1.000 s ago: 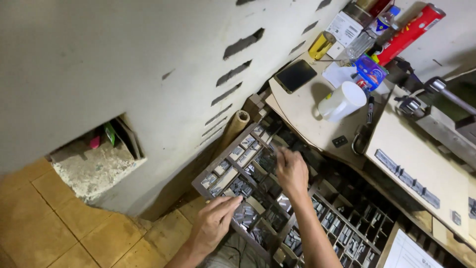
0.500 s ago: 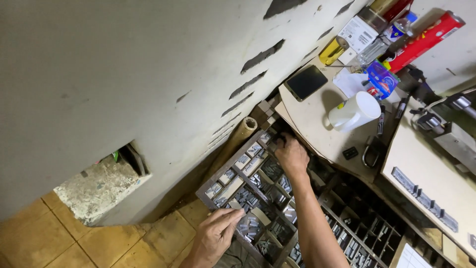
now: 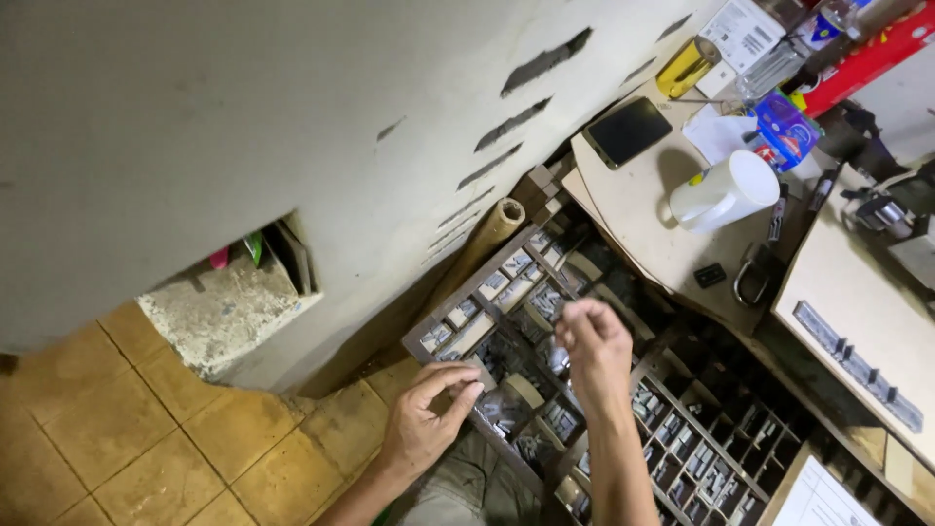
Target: Sorting and organizing individual metal type characters into a wooden type case.
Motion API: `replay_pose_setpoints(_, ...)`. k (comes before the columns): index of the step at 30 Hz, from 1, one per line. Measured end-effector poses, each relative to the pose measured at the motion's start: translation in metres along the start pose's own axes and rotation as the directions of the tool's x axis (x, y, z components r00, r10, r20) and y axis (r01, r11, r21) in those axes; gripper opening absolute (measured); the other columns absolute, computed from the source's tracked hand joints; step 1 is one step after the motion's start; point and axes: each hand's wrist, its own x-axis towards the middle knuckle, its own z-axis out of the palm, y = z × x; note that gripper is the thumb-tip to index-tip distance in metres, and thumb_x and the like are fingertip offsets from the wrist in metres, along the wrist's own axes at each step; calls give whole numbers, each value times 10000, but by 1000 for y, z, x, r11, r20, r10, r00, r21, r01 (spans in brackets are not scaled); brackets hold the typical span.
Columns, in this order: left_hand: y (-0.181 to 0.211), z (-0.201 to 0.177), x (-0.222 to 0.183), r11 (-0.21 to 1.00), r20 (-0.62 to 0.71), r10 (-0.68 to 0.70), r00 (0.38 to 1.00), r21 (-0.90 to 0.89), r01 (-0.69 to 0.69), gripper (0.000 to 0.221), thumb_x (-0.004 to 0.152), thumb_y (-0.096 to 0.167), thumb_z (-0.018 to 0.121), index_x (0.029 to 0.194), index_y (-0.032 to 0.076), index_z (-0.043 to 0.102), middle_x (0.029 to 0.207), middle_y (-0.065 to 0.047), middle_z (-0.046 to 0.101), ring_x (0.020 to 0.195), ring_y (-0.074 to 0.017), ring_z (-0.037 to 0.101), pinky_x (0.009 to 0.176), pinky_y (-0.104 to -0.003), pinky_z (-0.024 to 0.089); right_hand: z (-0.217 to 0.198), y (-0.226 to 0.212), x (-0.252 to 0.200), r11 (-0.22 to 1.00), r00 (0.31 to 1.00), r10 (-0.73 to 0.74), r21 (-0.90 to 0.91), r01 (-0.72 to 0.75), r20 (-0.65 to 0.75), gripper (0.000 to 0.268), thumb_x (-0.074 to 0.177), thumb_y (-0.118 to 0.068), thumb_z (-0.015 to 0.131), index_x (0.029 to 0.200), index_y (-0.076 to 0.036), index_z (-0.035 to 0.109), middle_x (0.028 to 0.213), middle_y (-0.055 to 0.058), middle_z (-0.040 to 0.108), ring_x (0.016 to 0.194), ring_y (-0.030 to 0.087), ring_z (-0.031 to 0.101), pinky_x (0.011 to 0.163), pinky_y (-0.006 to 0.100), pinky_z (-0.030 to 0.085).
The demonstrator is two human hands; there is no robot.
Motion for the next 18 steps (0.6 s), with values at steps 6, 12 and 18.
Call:
replay_pose_setpoints(6,41,11,0,966,25,255,967,44,-256,173,889,77,785,1060,49,791,982,-77,816,865,-162,801,817,-262,668,-18,30,-75,995,983,17,102,1,-182,228,910,-28,723,1132,9,695,966,154,733,682,182,636,626,295,557)
replay_pose_setpoints(12,46,24,-23,875,79,465,882,112,-471,307,881,61,831,1168,46,725,1076,-97,803,918,-172,826,811,-212,701,-28,15,-119,984,995,-80,154,89,-65,185,941,-20,695,1115,27,735,931,162,751,794,243,723,764,345,624)
replay_pose_setpoints(18,65,26,-35,798,131,546,827,219,-562,304,855,45,869,1138,29,760,1070,-85,802,891,-190,819,765,-268,702,-16,3,-153,818,947,-316,-488,305,61,186,927,-100,691,1075,-4,754,915,133,811,747,176,790,672,233,683)
